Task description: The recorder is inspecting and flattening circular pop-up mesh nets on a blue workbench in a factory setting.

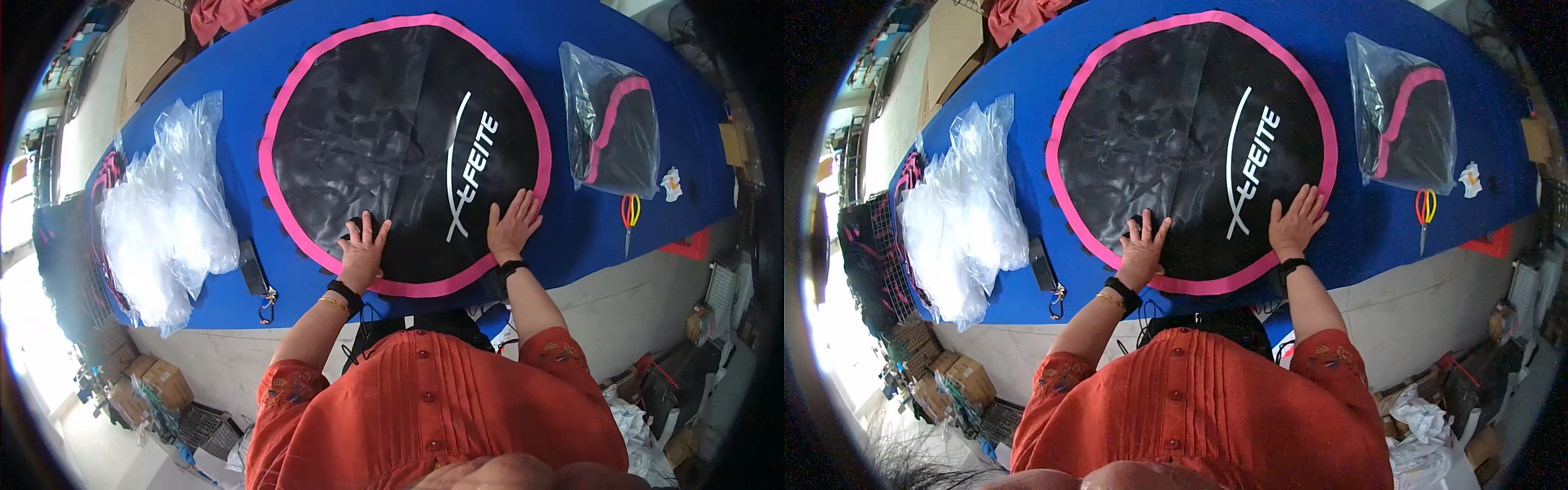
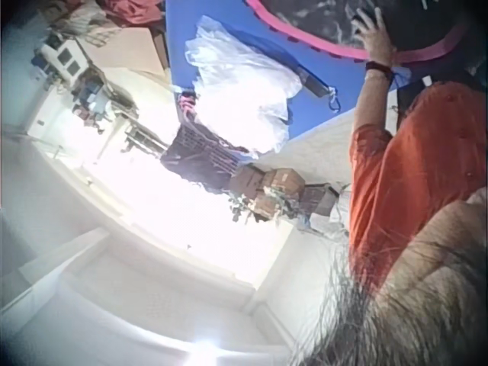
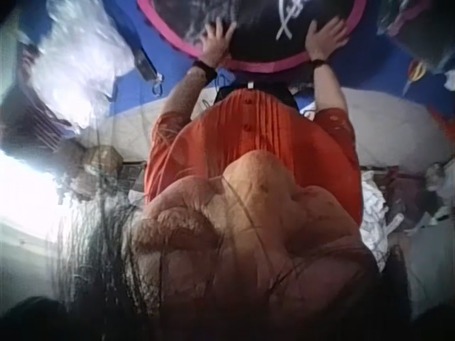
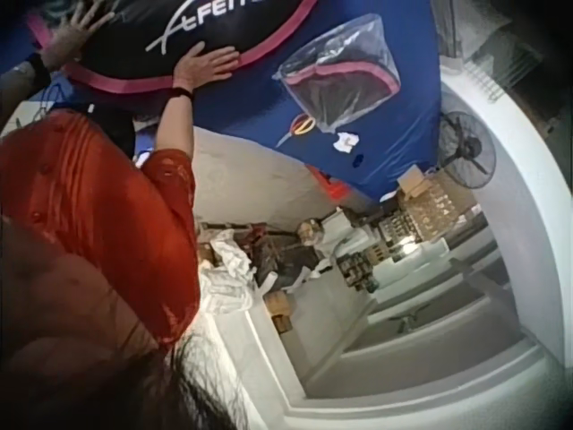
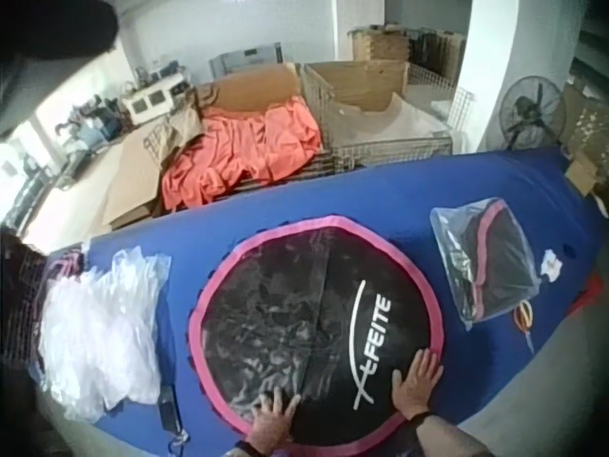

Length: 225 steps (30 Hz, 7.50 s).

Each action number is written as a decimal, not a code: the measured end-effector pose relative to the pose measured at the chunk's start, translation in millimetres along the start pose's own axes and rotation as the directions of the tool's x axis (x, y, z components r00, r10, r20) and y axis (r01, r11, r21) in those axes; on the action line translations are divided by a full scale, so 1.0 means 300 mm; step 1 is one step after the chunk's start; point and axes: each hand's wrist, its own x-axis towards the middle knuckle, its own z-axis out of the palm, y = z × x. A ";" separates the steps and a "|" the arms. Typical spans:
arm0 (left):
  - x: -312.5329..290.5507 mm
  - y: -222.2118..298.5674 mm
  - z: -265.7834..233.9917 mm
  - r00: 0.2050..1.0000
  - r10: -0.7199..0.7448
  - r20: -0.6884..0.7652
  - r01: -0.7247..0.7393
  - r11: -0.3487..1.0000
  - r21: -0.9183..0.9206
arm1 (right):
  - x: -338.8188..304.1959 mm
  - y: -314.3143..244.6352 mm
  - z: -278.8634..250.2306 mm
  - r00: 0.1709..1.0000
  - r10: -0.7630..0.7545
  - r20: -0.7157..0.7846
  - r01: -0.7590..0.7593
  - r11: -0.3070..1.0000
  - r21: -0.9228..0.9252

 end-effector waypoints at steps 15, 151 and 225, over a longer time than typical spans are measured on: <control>0.073 0.181 -0.023 0.998 -0.022 -0.067 0.019 0.999 -0.040 | 0.031 -0.279 -0.175 0.654 -0.757 0.000 0.694 0.600 0.398; 0.388 -0.659 0.103 0.653 -0.375 -0.658 0.229 0.926 -0.300 | -0.157 -0.121 -0.093 0.907 -0.289 0.306 0.265 0.957 0.118; 0.380 -0.530 0.008 0.725 -0.221 -0.653 0.075 0.967 -0.245 | -0.045 -0.076 0.043 0.997 0.078 -0.026 -0.080 0.992 -0.102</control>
